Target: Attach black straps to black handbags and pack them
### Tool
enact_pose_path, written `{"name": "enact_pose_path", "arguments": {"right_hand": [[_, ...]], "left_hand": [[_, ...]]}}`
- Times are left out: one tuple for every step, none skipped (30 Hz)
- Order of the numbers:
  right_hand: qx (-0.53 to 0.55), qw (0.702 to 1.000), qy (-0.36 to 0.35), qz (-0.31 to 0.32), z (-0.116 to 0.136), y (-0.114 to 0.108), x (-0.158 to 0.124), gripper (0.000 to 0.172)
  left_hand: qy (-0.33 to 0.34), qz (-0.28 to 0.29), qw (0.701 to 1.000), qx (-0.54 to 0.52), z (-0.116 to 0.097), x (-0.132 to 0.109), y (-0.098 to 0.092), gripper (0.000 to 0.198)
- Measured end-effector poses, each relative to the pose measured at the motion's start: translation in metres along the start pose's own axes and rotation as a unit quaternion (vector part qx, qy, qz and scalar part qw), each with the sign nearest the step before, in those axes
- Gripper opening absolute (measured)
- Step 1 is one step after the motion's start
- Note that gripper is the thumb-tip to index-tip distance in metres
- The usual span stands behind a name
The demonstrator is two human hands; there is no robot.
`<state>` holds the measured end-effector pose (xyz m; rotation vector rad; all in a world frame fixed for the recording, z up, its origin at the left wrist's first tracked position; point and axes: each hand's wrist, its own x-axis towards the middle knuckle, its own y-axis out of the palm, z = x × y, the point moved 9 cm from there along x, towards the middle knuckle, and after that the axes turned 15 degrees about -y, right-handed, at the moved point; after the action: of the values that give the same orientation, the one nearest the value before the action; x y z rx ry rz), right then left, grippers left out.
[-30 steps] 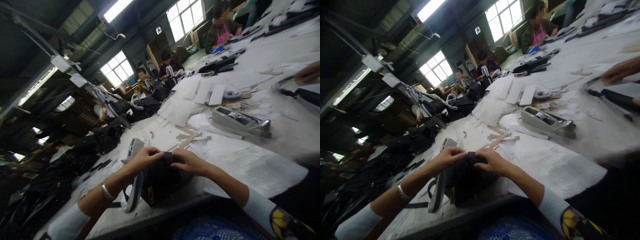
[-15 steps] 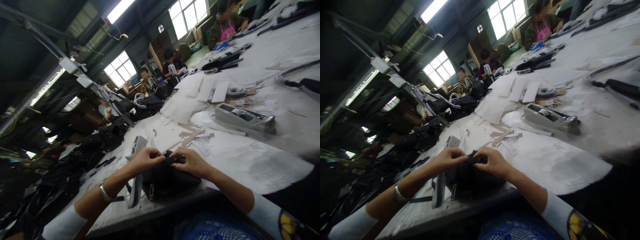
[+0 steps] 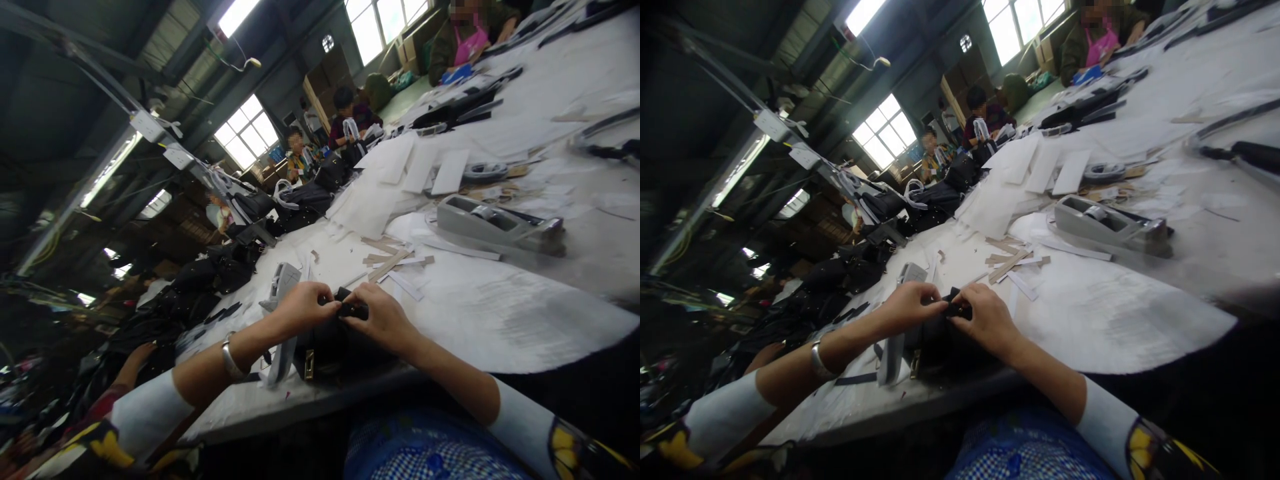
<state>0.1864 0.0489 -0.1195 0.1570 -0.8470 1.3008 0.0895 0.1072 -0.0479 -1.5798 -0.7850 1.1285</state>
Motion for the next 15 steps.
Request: {"name": "enact_pose_path", "arguments": {"right_hand": [[-0.008, 1.000, 0.003, -0.003, 0.000, 0.000, 0.000, 0.017], [-0.014, 1.000, 0.005, -0.006, 0.000, 0.000, -0.001, 0.018], [-0.018, 1.000, 0.004, -0.009, 0.000, 0.000, -0.001, 0.018], [-0.020, 1.000, 0.002, -0.012, 0.000, 0.000, -0.001, 0.018], [-0.022, 1.000, -0.001, -0.017, 0.000, 0.000, -0.001, 0.019], [-0.021, 1.000, -0.004, -0.022, 0.000, 0.000, -0.001, 0.019], [-0.017, 0.999, -0.007, -0.027, -0.001, 0.001, -0.001, 0.020], [-0.008, 0.999, -0.010, -0.033, -0.002, 0.001, -0.001, 0.020], [0.004, 0.999, -0.011, -0.039, -0.003, 0.003, -0.002, 0.020], [0.017, 0.999, -0.011, -0.042, -0.004, 0.004, -0.002, 0.020], [0.028, 0.999, -0.011, -0.045, -0.005, 0.006, -0.003, 0.020], [0.035, 0.998, -0.009, -0.047, -0.006, 0.007, -0.003, 0.020], [0.032, 0.998, -0.008, -0.046, -0.005, 0.008, -0.004, 0.021], [0.025, 0.999, -0.007, -0.046, -0.003, 0.007, -0.005, 0.022], [0.017, 0.999, -0.003, -0.047, -0.001, 0.006, -0.006, 0.023]], "left_hand": [[0.003, -0.026, 1.000, 0.008, -0.003, -0.002, -0.001, 0.027], [0.007, -0.053, 0.999, 0.013, -0.005, -0.003, -0.003, 0.025], [0.010, -0.074, 0.997, 0.014, -0.007, -0.005, -0.003, 0.023], [0.012, -0.085, 0.996, 0.011, -0.009, -0.006, -0.002, 0.022], [0.010, -0.087, 0.996, 0.002, -0.009, -0.006, 0.001, 0.021], [0.005, -0.080, 0.997, -0.014, -0.008, -0.005, 0.004, 0.021], [-0.001, -0.067, 0.997, -0.033, -0.006, -0.003, 0.009, 0.022], [-0.009, -0.054, 0.997, -0.051, -0.004, -0.001, 0.013, 0.023], [-0.014, -0.042, 0.997, -0.064, -0.001, 0.002, 0.017, 0.024], [-0.017, -0.036, 0.997, -0.071, 0.001, 0.004, 0.020, 0.026], [-0.016, -0.033, 0.997, -0.073, 0.003, 0.006, 0.023, 0.026], [-0.012, -0.031, 0.997, -0.071, 0.003, 0.008, 0.024, 0.026], [-0.003, -0.030, 0.997, -0.069, 0.002, 0.009, 0.024, 0.027], [0.008, -0.028, 0.997, -0.069, 0.000, 0.009, 0.023, 0.027], [0.019, -0.024, 0.997, -0.071, -0.003, 0.009, 0.023, 0.028]]}}
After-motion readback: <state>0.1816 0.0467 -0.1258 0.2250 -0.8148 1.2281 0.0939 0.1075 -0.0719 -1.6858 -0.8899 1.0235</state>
